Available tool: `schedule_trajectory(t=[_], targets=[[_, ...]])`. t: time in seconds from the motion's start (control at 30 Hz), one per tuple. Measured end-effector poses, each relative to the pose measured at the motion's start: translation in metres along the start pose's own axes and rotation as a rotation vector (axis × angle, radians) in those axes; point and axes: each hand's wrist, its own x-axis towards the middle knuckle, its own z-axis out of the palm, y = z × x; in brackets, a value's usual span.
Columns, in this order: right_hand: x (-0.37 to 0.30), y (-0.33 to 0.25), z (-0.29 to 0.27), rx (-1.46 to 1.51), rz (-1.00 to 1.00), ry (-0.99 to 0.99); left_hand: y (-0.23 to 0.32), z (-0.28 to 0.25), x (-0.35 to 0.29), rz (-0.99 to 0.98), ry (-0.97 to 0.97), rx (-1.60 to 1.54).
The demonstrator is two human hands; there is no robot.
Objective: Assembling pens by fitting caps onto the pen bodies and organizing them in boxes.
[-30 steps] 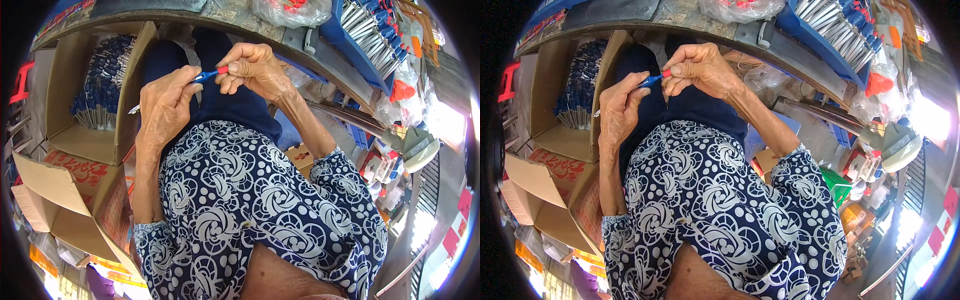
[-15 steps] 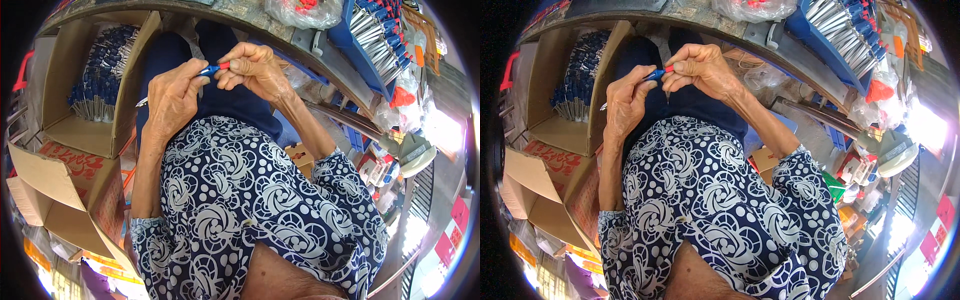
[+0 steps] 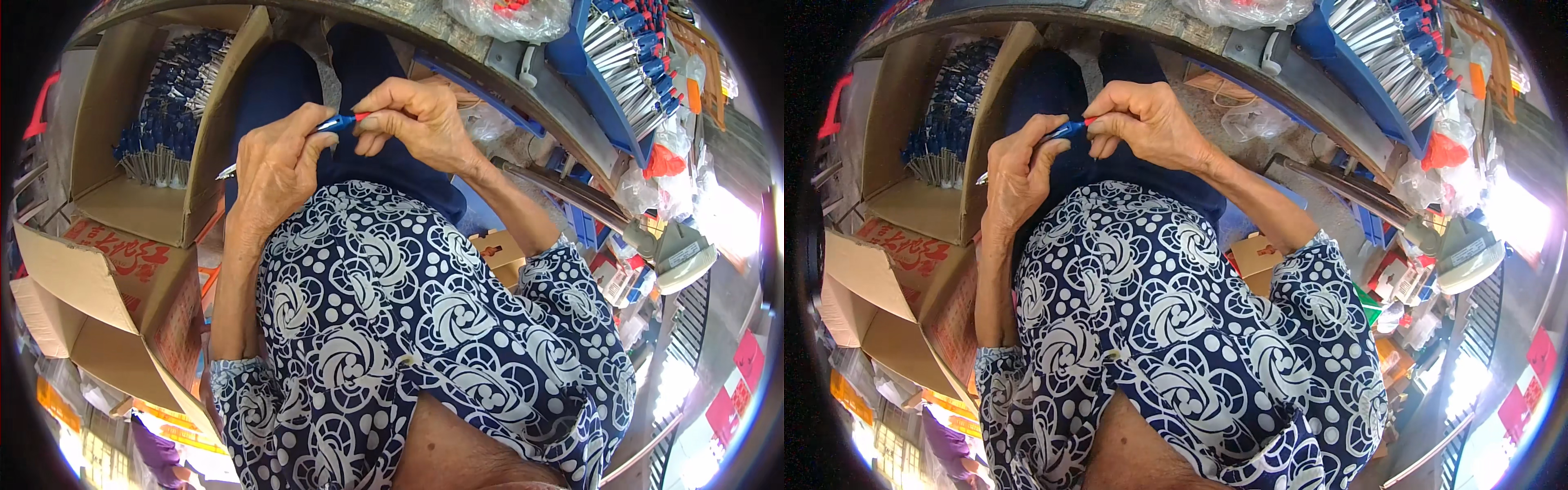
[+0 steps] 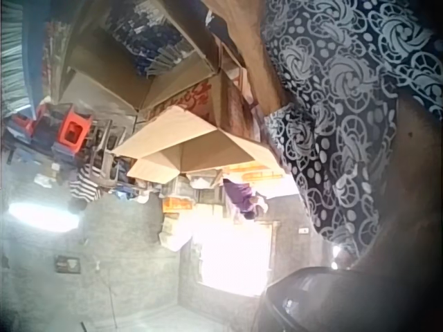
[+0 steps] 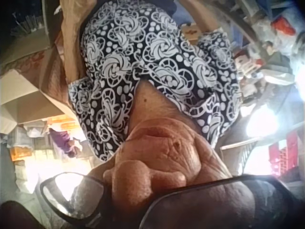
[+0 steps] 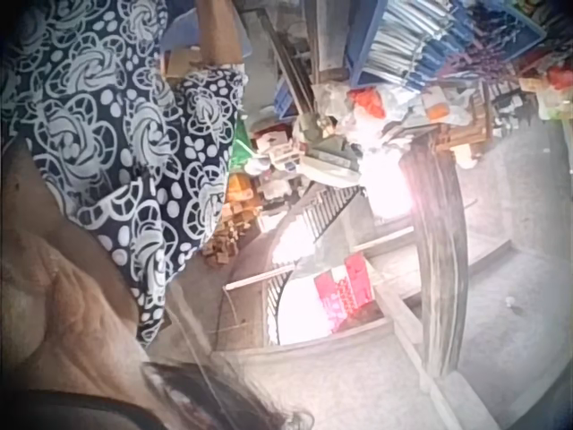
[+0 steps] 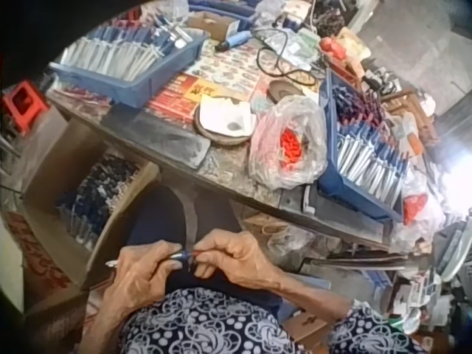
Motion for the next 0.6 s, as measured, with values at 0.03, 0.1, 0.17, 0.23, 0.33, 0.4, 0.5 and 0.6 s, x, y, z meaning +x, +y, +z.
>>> schedule_trajectory(t=[0.03, 0.1, 0.17, 0.23, 0.33, 0.4, 0.5, 0.6], targets=[[-0.001, 0.0, 0.001, 0.006, -0.007, 0.006, 0.0, 0.001, 0.0, -0.002, 0.002, 0.001], [-0.001, 0.001, 0.001, 0.013, -0.014, 0.011, 0.001, 0.004, -0.001, 0.076, 0.028, 0.066], [-0.001, 0.003, 0.001, 0.004, 0.003, 0.017, -0.001, 0.007, -0.001, 0.096, 0.033, 0.096], [-0.002, 0.002, 0.001, 0.007, 0.012, 0.02, 0.0, 0.008, -0.001, 0.118, 0.037, 0.127], [-0.003, 0.002, 0.0, 0.005, 0.023, 0.022, 0.002, 0.009, -0.001, 0.152, 0.051, 0.164], [-0.003, 0.002, 0.0, 0.001, 0.025, 0.02, 0.003, 0.009, -0.001, 0.166, 0.047, 0.204], [-0.004, 0.0, 0.001, -0.026, 0.029, 0.023, 0.001, 0.011, 0.0, 0.211, 0.08, 0.209], [-0.004, 0.0, 0.001, -0.036, 0.021, 0.026, 0.003, 0.011, 0.0, 0.22, 0.064, 0.239]])
